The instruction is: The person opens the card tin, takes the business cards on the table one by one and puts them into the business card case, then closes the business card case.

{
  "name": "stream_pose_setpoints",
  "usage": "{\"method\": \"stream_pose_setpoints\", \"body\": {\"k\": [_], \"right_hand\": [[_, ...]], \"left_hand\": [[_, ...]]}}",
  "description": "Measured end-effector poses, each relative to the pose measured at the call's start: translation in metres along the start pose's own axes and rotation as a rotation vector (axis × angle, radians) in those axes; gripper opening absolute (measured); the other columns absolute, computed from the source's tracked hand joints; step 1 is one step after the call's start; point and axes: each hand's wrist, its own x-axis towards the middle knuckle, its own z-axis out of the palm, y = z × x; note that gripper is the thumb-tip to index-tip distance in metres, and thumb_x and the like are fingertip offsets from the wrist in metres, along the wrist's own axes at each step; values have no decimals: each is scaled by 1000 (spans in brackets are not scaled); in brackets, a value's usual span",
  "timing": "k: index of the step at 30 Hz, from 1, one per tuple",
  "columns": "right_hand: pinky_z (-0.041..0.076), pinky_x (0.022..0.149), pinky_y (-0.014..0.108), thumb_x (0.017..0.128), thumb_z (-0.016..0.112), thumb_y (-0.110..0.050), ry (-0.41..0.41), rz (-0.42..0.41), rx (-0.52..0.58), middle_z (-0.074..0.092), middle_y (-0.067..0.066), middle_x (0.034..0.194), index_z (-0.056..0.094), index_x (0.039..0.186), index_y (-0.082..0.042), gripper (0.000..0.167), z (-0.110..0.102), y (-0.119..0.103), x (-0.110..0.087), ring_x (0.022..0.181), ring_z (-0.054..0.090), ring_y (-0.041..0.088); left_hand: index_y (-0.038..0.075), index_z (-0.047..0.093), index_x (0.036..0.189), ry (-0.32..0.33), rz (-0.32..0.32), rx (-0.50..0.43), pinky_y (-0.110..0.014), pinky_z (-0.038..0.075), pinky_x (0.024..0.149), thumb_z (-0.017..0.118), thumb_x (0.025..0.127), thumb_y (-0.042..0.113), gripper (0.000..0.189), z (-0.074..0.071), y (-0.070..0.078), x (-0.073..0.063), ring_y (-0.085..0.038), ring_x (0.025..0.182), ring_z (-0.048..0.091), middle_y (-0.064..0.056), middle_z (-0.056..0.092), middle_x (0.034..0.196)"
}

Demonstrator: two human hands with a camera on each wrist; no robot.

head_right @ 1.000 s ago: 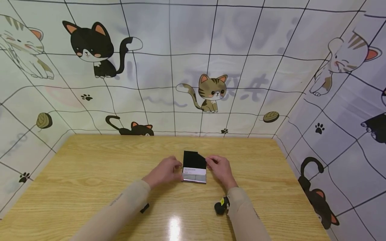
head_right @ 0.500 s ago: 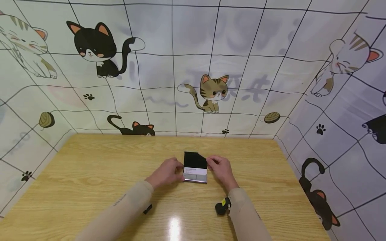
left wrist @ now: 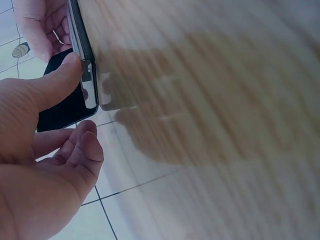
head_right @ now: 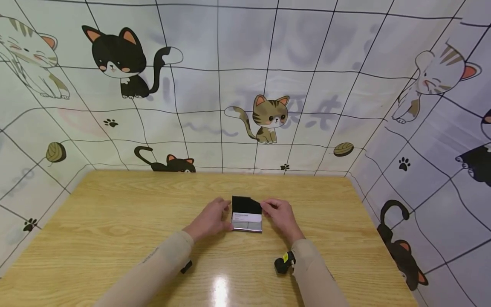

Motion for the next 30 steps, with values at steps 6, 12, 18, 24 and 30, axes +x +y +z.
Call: {"method": "stream_pose_setpoints", "body": {"k": [6, 12, 18, 24, 30], "right_hand": [[57, 75, 28, 103, 65, -14, -18, -11, -1, 74, 18, 94, 76, 109, 4, 21, -2, 0, -1, 84, 68, 21], [57, 76, 27, 103, 66, -14, -20, -18, -23, 74, 14, 93, 77, 107, 1, 20, -2, 0, -4, 82, 68, 18], [57, 77, 27, 102, 67, -15, -23, -6, -21, 74, 12, 94, 77, 106, -2, 17, -3, 1, -6, 85, 69, 19], [57, 78, 27, 101, 68, -16, -25, 9, -33, 75, 11, 97, 78, 108, -3, 17, -4, 1, -8, 87, 69, 20], [58, 77, 28, 100, 70, -15, -51, 5, -33, 75, 11, 99, 78, 109, -3, 18, -7, 0, -10, 87, 70, 21]], "left_hand": [[-4, 49, 149, -1, 11, -55, -43, 50, 102, 82, 90, 29, 75, -2, 2, 0, -27, 113, 61, -13, 60, 126], [-2, 69, 113, 37, 48, -120, -39, 51, 81, 53, 109, 35, 40, -4, 1, 4, -21, 87, 57, -7, 60, 97], [14, 42, 61, 95, 79, -116, -29, 37, 62, 46, 112, 30, 53, -5, 1, 8, -13, 59, 37, 3, 36, 61], [17, 38, 58, 107, 83, -108, -25, 32, 57, 54, 109, 26, 54, -7, 1, 6, -11, 55, 33, 5, 32, 57], [8, 72, 74, 99, 101, -81, -28, 39, 64, 59, 107, 21, 38, -8, -1, 5, -13, 69, 46, 2, 55, 71]]}}
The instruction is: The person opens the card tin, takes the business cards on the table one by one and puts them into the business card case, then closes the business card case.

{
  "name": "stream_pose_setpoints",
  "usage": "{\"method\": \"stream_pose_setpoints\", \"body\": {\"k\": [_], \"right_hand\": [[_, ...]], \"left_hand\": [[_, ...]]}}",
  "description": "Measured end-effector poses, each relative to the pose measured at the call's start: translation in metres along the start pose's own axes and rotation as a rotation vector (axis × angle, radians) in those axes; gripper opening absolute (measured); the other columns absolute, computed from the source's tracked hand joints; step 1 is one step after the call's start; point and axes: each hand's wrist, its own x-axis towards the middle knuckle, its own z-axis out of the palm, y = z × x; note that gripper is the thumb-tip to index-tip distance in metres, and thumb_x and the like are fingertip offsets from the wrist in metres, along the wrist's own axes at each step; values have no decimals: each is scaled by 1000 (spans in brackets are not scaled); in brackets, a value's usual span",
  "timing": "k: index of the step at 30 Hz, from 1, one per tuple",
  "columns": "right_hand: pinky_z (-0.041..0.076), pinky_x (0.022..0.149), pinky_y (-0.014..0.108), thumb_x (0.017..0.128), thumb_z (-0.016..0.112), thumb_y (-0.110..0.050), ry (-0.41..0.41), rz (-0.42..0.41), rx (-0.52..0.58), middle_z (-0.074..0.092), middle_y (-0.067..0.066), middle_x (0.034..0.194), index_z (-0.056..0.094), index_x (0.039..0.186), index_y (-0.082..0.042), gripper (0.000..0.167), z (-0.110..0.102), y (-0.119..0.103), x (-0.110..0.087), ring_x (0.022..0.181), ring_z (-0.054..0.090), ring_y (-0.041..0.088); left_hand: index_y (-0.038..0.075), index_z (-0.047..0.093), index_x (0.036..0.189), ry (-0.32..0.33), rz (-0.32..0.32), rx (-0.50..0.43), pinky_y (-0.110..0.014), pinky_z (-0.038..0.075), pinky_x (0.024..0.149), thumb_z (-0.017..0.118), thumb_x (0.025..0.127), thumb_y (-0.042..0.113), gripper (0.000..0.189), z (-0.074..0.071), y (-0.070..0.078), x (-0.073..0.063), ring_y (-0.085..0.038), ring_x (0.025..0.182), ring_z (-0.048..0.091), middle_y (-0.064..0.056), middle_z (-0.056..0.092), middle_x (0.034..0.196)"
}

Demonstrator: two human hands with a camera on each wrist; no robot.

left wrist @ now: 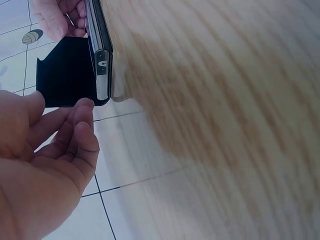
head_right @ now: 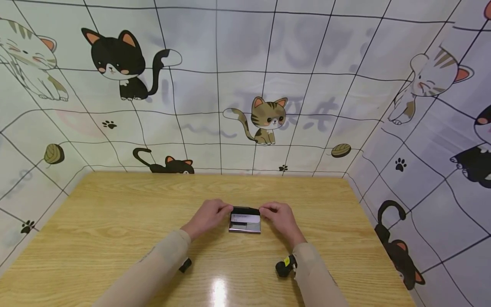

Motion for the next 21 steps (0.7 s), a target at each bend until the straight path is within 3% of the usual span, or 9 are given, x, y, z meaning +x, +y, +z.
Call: {"method": "stream_pose_setpoints", "body": {"k": [2, 4, 9, 15, 21], "right_hand": [[58, 77, 29, 100, 70, -14, -18, -4, -6, 75, 11, 100, 78, 111, -2, 19, -1, 0, -1, 87, 71, 20], [59, 76, 29, 100, 69, -14, -39, -6, -16, 76, 11, 99, 78, 112, -1, 20, -2, 0, -2, 86, 71, 20], [59, 75, 30, 100, 69, -11, -75, -3, -23, 76, 13, 97, 76, 114, 3, 21, -3, 0, -3, 84, 72, 19], [60, 75, 31, 99, 70, -7, -111, -27, -20, 75, 15, 99, 74, 113, 6, 20, -5, 0, -6, 86, 72, 21], [58, 77, 27, 96, 73, -9, -110, -46, -65, 75, 15, 109, 77, 113, 1, 20, -6, -1, -8, 90, 71, 16]], "left_hand": [[6, 81, 94, -15, 4, 7, -29, 43, 67, 60, 106, 20, 27, -1, 0, 0, -14, 74, 50, 0, 65, 82], [8, 81, 110, -37, 10, 19, -30, 45, 70, 61, 105, 19, 23, -2, 0, -1, -15, 79, 53, -3, 71, 93], [4, 78, 117, -98, 55, 61, -30, 50, 73, 64, 104, 19, 24, -6, -1, -6, -14, 82, 60, -8, 73, 99], [0, 74, 122, -150, 133, 141, -27, 49, 71, 67, 102, 18, 28, -7, -2, -12, -12, 79, 56, -8, 69, 98], [2, 76, 118, -155, 254, 306, -25, 50, 73, 69, 101, 22, 28, -5, -1, -17, -12, 79, 54, -5, 65, 93]]}}
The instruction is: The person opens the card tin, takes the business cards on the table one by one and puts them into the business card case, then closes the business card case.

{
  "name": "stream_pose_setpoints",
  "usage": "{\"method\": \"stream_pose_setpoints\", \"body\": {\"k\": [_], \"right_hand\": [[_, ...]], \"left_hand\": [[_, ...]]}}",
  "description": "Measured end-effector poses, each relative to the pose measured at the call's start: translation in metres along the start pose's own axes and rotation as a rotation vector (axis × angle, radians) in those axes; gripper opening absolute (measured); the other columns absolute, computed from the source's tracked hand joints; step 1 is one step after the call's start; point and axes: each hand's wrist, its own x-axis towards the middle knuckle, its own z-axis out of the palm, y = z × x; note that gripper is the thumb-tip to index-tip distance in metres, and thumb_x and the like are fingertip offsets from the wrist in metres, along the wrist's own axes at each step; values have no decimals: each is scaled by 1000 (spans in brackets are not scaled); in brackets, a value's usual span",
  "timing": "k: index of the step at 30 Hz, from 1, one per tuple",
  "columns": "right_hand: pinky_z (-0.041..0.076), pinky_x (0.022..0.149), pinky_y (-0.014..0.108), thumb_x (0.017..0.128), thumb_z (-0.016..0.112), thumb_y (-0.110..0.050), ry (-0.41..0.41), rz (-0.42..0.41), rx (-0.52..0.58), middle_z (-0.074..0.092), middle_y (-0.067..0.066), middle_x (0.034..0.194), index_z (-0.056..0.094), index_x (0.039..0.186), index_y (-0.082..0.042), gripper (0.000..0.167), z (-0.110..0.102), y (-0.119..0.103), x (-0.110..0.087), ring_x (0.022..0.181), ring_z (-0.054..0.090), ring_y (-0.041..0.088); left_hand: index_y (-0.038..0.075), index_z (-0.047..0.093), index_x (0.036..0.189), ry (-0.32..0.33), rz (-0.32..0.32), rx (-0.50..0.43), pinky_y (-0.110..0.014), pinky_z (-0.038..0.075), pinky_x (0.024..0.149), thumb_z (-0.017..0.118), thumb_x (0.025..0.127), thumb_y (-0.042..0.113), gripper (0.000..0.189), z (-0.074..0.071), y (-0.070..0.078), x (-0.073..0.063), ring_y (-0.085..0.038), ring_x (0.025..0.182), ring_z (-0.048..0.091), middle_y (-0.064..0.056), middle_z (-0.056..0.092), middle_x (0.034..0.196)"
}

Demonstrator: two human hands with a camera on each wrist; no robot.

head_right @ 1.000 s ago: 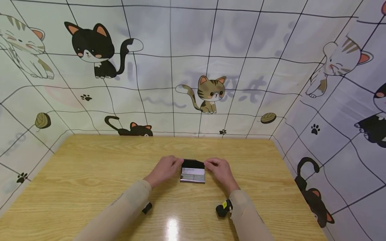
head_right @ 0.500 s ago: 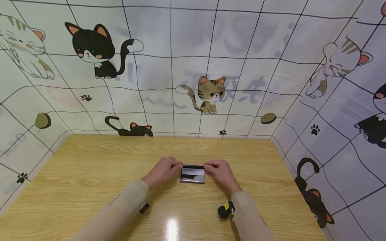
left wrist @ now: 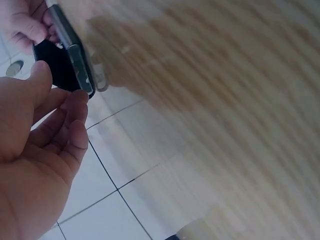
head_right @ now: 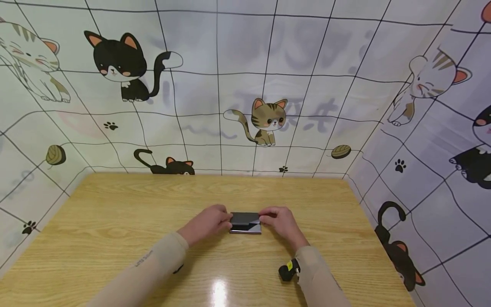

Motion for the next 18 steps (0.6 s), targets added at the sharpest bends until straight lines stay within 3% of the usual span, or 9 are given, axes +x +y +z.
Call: {"method": "stream_pose_setpoints", "body": {"k": [8, 18], "right_hand": [[55, 78, 26, 94, 76, -11, 13, -54, -77, 75, 13, 110, 79, 109, -4, 17, 0, 2, -1, 93, 70, 18], [54, 79, 26, 91, 78, -9, 29, -58, -110, 76, 10, 109, 80, 107, -6, 15, 1, 4, -1, 93, 68, 16]], "left_hand": [[10, 75, 94, 44, 150, 312, -24, 50, 70, 68, 102, 29, 21, 1, 4, -1, -14, 76, 54, -1, 60, 83], [13, 77, 95, 56, 193, 531, -22, 51, 75, 69, 100, 36, 25, 10, 5, -2, -12, 79, 56, 2, 66, 91]]}}
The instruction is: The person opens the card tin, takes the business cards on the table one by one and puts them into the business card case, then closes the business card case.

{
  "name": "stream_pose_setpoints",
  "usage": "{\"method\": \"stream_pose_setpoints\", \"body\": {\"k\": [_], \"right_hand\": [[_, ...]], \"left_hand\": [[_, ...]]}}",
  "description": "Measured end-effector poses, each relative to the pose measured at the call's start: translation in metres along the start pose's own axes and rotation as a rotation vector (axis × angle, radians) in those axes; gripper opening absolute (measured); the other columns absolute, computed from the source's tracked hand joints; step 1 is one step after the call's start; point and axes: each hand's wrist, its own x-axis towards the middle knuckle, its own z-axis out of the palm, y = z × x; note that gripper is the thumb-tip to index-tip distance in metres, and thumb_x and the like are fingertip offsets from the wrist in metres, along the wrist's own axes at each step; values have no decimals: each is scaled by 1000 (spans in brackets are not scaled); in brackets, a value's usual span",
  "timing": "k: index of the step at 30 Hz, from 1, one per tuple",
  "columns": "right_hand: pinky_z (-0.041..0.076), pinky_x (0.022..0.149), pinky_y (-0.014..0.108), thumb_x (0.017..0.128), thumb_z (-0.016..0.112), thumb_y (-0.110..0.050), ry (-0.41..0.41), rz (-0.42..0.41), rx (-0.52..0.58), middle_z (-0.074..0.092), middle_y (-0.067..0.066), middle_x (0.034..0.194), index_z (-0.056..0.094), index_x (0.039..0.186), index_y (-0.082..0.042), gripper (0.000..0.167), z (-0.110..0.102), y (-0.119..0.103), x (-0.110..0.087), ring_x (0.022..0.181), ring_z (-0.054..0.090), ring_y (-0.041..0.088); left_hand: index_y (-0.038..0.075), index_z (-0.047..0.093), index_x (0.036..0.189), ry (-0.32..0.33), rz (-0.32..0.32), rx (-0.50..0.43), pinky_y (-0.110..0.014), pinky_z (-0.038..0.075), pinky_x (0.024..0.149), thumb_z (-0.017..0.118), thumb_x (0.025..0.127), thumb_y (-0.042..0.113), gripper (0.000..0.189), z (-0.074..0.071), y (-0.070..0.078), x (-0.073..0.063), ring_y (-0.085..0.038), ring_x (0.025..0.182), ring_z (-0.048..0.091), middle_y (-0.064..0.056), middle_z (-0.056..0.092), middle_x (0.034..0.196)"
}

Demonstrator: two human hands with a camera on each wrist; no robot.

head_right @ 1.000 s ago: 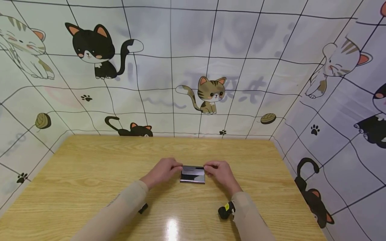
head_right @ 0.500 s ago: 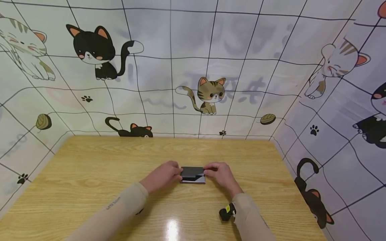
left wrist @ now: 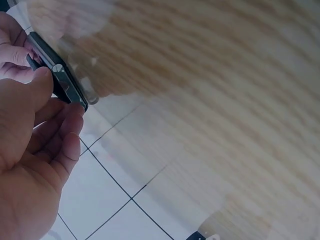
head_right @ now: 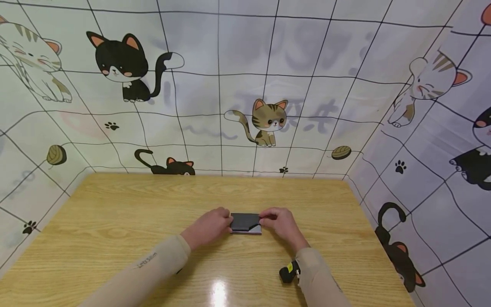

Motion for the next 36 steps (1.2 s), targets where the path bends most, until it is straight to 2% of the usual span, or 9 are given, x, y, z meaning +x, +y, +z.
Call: {"method": "stream_pose_setpoints", "body": {"k": [8, 13, 18, 24, 27, 29, 32, 36], "right_hand": [[54, 77, 25, 90, 79, -4, 2, -1, 15, 75, 10, 105, 79, 106, -5, 16, 1, -2, -1, 87, 67, 12], [54, 75, 25, 89, 79, -4, 2, 6, 18, 75, 9, 103, 79, 105, -4, 17, 3, -3, 0, 85, 67, 12], [53, 74, 26, 89, 79, -5, -10, 22, 38, 74, 8, 100, 78, 106, -4, 17, 4, -1, 2, 85, 66, 15], [53, 72, 28, 90, 79, -7, -19, 23, 37, 73, 7, 99, 77, 107, -3, 18, 4, 0, 3, 86, 65, 17], [53, 72, 28, 90, 79, -7, -17, 31, 30, 73, 7, 100, 77, 107, -3, 17, 4, -1, 3, 87, 65, 17], [52, 73, 27, 91, 78, -8, -14, 32, 21, 74, 7, 102, 77, 107, -4, 16, 4, -3, 2, 88, 64, 17], [51, 70, 27, 93, 77, -10, -15, 32, 11, 74, 8, 103, 77, 107, -4, 15, 2, -7, 0, 87, 63, 16], [49, 69, 27, 96, 74, -13, -15, 8, -33, 73, 6, 102, 77, 106, -5, 13, -2, -10, -4, 84, 61, 14]], "left_hand": [[13, 78, 102, -33, -10, 78, -23, 53, 80, 68, 100, 37, 26, -1, 5, 0, -13, 85, 59, 1, 69, 100], [13, 78, 103, -47, -23, 76, -24, 54, 81, 68, 100, 37, 26, 0, 5, 0, -13, 86, 59, 1, 70, 102], [13, 78, 99, -25, -31, 61, -23, 53, 80, 69, 99, 37, 26, 1, 4, -1, -12, 83, 59, 1, 69, 97], [13, 76, 96, -17, -92, -98, -28, 52, 78, 73, 97, 37, 24, 3, 1, -2, -13, 79, 56, 2, 64, 91], [12, 76, 104, -15, -120, -202, -31, 53, 81, 72, 98, 36, 25, 3, -3, -4, -15, 83, 58, 2, 65, 94], [10, 75, 113, -4, -131, -257, -33, 54, 86, 71, 99, 34, 28, 4, -6, -6, -16, 90, 62, 0, 68, 100], [7, 69, 129, 2, -182, -347, -37, 53, 98, 68, 101, 34, 40, 3, -10, -13, -22, 110, 65, -6, 69, 119], [7, 58, 145, -3, -287, -427, -44, 47, 108, 64, 103, 39, 54, -3, -16, -24, -29, 130, 58, -11, 60, 141]]}}
